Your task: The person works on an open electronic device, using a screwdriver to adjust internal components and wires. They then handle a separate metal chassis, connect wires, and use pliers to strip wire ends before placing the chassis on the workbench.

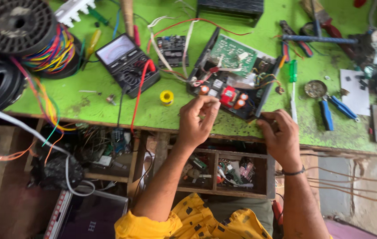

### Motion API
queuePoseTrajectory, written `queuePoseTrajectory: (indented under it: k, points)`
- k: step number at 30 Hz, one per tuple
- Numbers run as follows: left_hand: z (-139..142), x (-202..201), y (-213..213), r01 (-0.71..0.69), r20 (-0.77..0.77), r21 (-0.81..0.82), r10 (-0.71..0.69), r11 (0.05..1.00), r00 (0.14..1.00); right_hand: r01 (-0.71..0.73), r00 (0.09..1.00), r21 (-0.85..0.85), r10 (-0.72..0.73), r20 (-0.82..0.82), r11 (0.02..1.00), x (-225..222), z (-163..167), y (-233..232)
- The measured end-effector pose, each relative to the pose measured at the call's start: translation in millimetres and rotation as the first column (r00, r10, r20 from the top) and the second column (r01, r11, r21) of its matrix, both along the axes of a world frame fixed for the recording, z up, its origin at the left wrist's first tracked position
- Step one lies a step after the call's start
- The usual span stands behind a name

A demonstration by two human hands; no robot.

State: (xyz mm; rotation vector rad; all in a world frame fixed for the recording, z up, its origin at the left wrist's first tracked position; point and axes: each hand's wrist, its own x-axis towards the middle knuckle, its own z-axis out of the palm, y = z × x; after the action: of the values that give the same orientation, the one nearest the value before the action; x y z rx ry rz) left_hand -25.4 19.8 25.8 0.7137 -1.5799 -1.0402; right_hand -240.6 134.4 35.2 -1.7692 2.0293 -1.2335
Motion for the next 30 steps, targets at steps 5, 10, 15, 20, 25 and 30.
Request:
queuePoseTrajectory:
  k: [5, 10, 15, 20, 25, 30]
  points:
    - [5.6, 14.0, 9.7, -0.034, 0.027, -0.06, 0.035, 0.998, 0.999, 0.03, 0.989, 0.05, -0.037, 0.143, 0.998, 5.2, 0.2, 3.9]
    - [32.4, 81.0, 28.6, -0.244, 0.056, -0.048, 0.247, 0.969, 0.967, -0.037, 0.999, 0.006, 0.037, -0.038, 0.999, 16.1, 16.9, -5.7]
    - [68.9, 116.7, 13.5, -0.262, 0.254, -0.02, 0.259, 0.965, 0.932, 0.062, 0.951, -0.029, -0.068, -0.302, 0.998, 35.3, 17.6, -24.9]
    - [88.0, 86.8, -19.0, -0.275, 0.77, -0.109, 0.256, 0.955, 0.585, 0.157, 0.944, -0.008, -0.152, -0.294, 0.988, 33.4, 14.7, -18.9]
    - [60.9, 62.5, -56.6, -0.197, 0.818, -0.152, 0.236, 0.968, 0.525, 0.082, 0.959, -0.099, -0.106, -0.262, 0.992, 25.3, 20.0, -8.7]
    - [31.9, 47.9, -74.5, -0.191, 0.612, -0.101, 0.212, 0.976, 0.762, -0.005, 0.992, -0.134, -0.012, -0.125, 0.991, 13.8, 30.3, 2.6]
